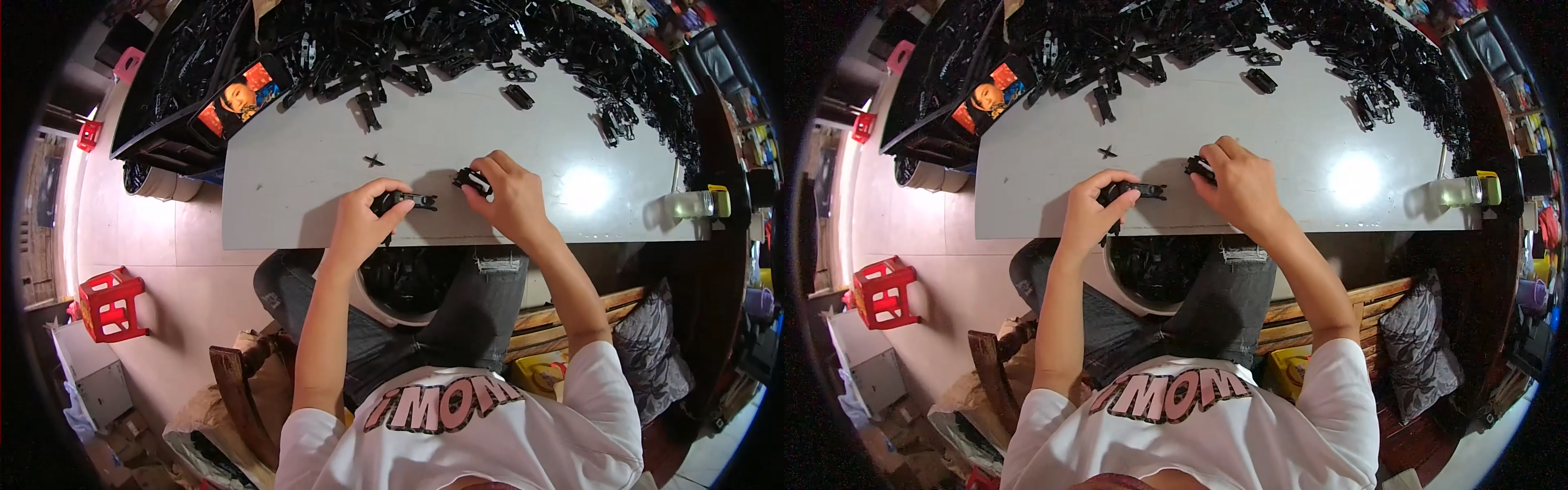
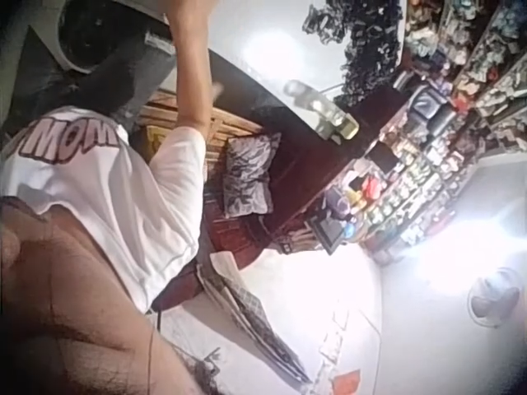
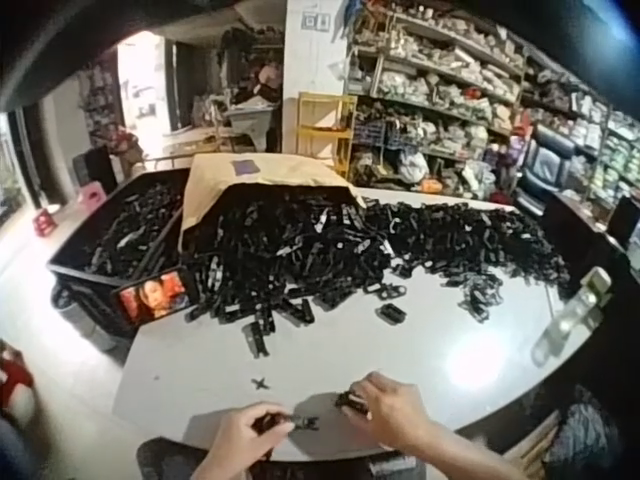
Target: Assembling small black plastic clips by snapping two components together.
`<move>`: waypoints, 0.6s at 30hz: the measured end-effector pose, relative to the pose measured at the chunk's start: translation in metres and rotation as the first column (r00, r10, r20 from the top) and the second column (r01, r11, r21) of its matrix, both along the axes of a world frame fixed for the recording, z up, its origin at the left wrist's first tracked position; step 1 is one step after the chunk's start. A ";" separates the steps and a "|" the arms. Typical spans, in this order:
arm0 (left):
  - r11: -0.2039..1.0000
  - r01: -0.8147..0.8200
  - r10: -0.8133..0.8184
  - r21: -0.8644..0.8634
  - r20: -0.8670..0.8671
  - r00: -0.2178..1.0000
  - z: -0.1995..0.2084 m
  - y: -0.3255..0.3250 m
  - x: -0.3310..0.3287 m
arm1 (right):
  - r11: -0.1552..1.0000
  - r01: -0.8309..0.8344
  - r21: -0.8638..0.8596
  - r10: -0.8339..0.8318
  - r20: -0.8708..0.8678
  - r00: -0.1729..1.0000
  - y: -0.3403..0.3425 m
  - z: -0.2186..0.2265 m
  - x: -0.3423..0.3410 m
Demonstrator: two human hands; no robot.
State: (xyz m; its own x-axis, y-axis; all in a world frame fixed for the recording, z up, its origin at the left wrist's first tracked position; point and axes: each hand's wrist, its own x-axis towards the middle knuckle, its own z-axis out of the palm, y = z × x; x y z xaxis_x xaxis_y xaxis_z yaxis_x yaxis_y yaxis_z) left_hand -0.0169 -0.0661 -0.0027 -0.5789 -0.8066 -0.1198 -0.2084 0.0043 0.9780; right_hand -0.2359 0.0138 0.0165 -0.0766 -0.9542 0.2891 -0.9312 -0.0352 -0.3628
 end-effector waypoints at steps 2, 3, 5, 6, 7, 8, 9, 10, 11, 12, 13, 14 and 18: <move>1.000 -0.008 0.008 0.010 0.009 1.000 0.000 0.001 0.000 | 0.998 0.034 0.043 -0.033 -0.016 0.999 -0.002 0.001 0.006; 1.000 -0.013 0.013 0.021 0.013 1.000 0.000 0.001 0.000 | 0.999 0.022 0.038 -0.022 -0.007 1.000 -0.002 -0.001 0.008; 1.000 -0.005 0.005 -0.004 0.031 1.000 -0.002 0.002 0.000 | 0.994 0.057 0.098 -0.052 -0.059 0.997 0.000 -0.006 0.009; 1.000 0.018 -0.017 -0.020 0.038 0.999 -0.004 0.002 -0.001 | 0.995 0.040 0.091 -0.035 -0.049 0.998 0.001 -0.009 0.010; 0.994 0.020 -0.020 -0.107 0.002 1.000 -0.009 0.002 -0.002 | 0.993 0.068 0.096 -0.064 -0.048 0.997 0.002 -0.011 0.012; 0.994 0.008 -0.007 -0.112 0.010 1.000 -0.007 0.002 -0.003 | 0.990 0.101 0.102 -0.096 -0.050 0.994 0.003 -0.012 0.013; 0.990 0.023 -0.020 -0.137 0.024 1.000 -0.005 0.003 -0.003 | 0.991 0.088 0.098 -0.085 -0.043 0.996 0.001 -0.012 0.015; 0.986 0.038 -0.033 -0.161 0.038 0.999 -0.003 0.003 -0.002 | 0.995 0.020 0.099 -0.024 0.042 0.999 -0.001 -0.011 0.016; 0.981 0.051 -0.038 -0.189 0.075 0.997 -0.005 0.002 -0.001 | 0.994 -0.045 0.096 0.033 0.123 0.992 -0.003 -0.009 0.018; 0.980 0.045 -0.031 -0.191 0.079 0.996 -0.006 0.002 0.000 | 0.994 -0.052 0.093 0.040 0.127 0.991 -0.004 -0.006 0.023; 0.989 0.034 -0.022 -0.146 0.085 0.996 -0.006 0.003 0.001 | 0.989 -0.109 0.104 0.081 0.241 0.967 -0.005 -0.002 0.031; 0.995 0.028 -0.019 -0.097 0.088 0.996 -0.005 0.003 0.000 | 0.981 -0.160 0.113 0.112 0.348 0.931 -0.005 0.002 0.038; 0.995 0.048 -0.040 -0.090 0.084 0.996 -0.004 0.002 -0.001 | 0.979 -0.173 0.110 0.131 0.314 0.940 -0.008 0.003 0.043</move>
State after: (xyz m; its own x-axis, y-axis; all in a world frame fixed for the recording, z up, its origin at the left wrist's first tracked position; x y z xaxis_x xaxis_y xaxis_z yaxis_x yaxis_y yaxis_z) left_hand -0.0181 -0.0642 -0.0068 -0.6054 -0.7902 -0.0950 -0.2854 0.1042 0.9527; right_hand -0.1931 0.0055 0.0193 0.0088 -0.9896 0.1439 -0.7634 -0.0996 -0.6383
